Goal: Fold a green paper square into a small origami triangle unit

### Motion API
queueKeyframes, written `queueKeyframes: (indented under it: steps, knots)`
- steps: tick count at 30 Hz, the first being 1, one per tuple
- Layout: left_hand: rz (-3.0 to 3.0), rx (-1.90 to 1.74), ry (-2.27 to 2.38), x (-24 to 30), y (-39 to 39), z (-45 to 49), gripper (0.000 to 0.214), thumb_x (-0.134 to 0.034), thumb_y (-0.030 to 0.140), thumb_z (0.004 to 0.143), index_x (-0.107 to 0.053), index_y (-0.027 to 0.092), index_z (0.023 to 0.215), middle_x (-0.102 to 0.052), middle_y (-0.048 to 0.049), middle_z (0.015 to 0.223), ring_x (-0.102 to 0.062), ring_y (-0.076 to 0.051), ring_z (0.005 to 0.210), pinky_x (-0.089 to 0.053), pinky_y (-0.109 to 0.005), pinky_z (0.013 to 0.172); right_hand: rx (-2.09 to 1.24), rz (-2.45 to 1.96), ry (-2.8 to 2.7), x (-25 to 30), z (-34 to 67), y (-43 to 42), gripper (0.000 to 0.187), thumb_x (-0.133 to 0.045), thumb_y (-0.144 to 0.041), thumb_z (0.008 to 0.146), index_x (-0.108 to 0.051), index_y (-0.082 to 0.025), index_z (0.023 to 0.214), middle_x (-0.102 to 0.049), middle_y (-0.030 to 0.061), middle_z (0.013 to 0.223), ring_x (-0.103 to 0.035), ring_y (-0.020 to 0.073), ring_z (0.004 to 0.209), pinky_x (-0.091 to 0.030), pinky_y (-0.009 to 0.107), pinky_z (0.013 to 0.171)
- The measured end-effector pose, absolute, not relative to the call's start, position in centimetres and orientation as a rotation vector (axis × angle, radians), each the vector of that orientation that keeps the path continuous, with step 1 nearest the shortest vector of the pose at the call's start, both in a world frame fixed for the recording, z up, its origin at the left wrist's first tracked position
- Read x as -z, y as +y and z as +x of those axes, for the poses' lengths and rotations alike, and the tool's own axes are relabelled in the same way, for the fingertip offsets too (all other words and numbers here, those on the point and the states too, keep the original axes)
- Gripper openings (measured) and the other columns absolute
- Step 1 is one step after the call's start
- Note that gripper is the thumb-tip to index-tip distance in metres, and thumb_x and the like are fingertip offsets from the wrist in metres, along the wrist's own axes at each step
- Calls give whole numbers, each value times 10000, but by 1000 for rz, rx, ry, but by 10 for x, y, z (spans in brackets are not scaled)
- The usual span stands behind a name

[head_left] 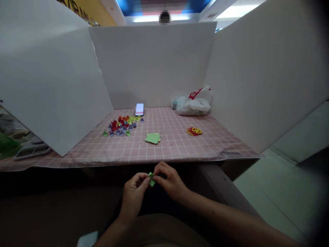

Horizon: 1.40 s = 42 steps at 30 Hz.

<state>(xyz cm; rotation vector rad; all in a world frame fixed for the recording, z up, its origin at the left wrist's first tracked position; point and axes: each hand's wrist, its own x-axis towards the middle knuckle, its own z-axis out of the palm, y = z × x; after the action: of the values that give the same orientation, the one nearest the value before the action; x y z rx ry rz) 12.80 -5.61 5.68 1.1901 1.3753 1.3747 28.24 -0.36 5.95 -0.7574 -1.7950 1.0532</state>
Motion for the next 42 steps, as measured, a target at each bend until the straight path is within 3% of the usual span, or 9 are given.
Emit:
queueKeyframes:
  steps: [3, 7, 10, 14, 17, 21, 26, 32, 42]
  knots:
    - [1228, -1358, 1378, -60, -57, 127, 195, -677, 359, 808, -710, 168, 789, -682, -14, 713, -608, -164, 680, -474, -232, 638, -1124, -805, -1741, -60, 282, -3, 143, -662, -195, 801, -597, -191, 674, -566, 3, 752, -528, 161, 736, -393, 287, 693]
    - [1251, -1375, 1414, -62, -56, 120, 287, -553, 410, 897, -714, 174, 925, -693, -34, 772, -637, -184, 722, -493, -263, 699, -1581, -892, -1374, -61, 282, 0, 158, -728, -255, 739, -612, -172, 671, -572, -25, 652, -494, 122, 620, -373, 269, 643]
    - [1300, -1406, 1417, -61, -54, 115, 251, -613, 367, 861, -695, 187, 1016, -705, -45, 880, -655, -200, 816, -499, -276, 768, -1888, -827, -1044, -60, 282, 2, 235, -811, -293, 645, -621, -156, 663, -581, -33, 626, -501, 103, 579, -399, 258, 628]
    - [1363, -1403, 1307, -59, -53, 115, 263, -662, 307, 823, -673, 211, 1067, -715, -44, 941, -668, -207, 881, -509, -284, 805, -2036, -746, -928, -61, 281, 1, 272, -855, -297, 588, -643, -146, 669, -600, -19, 624, -521, 106, 567, -424, 254, 607]
    - [1401, -1372, 1259, -61, -56, 118, 261, -684, 269, 795, -684, 220, 1051, -724, -36, 923, -675, -202, 850, -516, -274, 778, -2053, -772, -948, -61, 280, -1, 280, -861, -290, 583, -636, -141, 656, -600, -24, 613, -516, 94, 541, -413, 241, 591]
    - [1416, -1328, 1298, -66, -58, 121, 107, -658, 266, 799, -718, 192, 847, -714, -26, 791, -652, -180, 738, -498, -248, 691, -2027, -792, -1052, -62, 279, -4, 299, -835, -330, 627, -614, -137, 684, -604, -24, 633, -511, 83, 523, -390, 236, 575]
    - [1235, -1352, 1397, -68, -57, 123, 159, -684, 316, 765, -708, 166, 810, -703, -25, 732, -616, -173, 680, -473, -242, 636, -1776, -703, -1277, -66, 279, -7, 312, -760, -363, 745, -591, -180, 932, -596, -44, 675, -554, 107, 584, -409, 253, 611]
    - [1099, -1302, 1315, -69, -60, 124, 161, -690, 300, 770, -714, 151, 827, -711, -24, 723, -617, -156, 690, -471, -234, 669, -1672, -776, -1394, -65, 280, -8, 126, -697, -245, 751, -595, -171, 760, -579, -38, 654, -522, 98, 556, -396, 252, 576]
    - [819, -1323, 1188, -64, -60, 123, 170, -735, 266, 745, -737, 136, 854, -726, -37, 772, -634, -138, 694, -523, -249, 695, -1671, -728, -1463, -64, 281, -5, 119, -674, -154, 721, -642, -179, 832, -623, -33, 717, -564, 116, 625, -431, 267, 634]
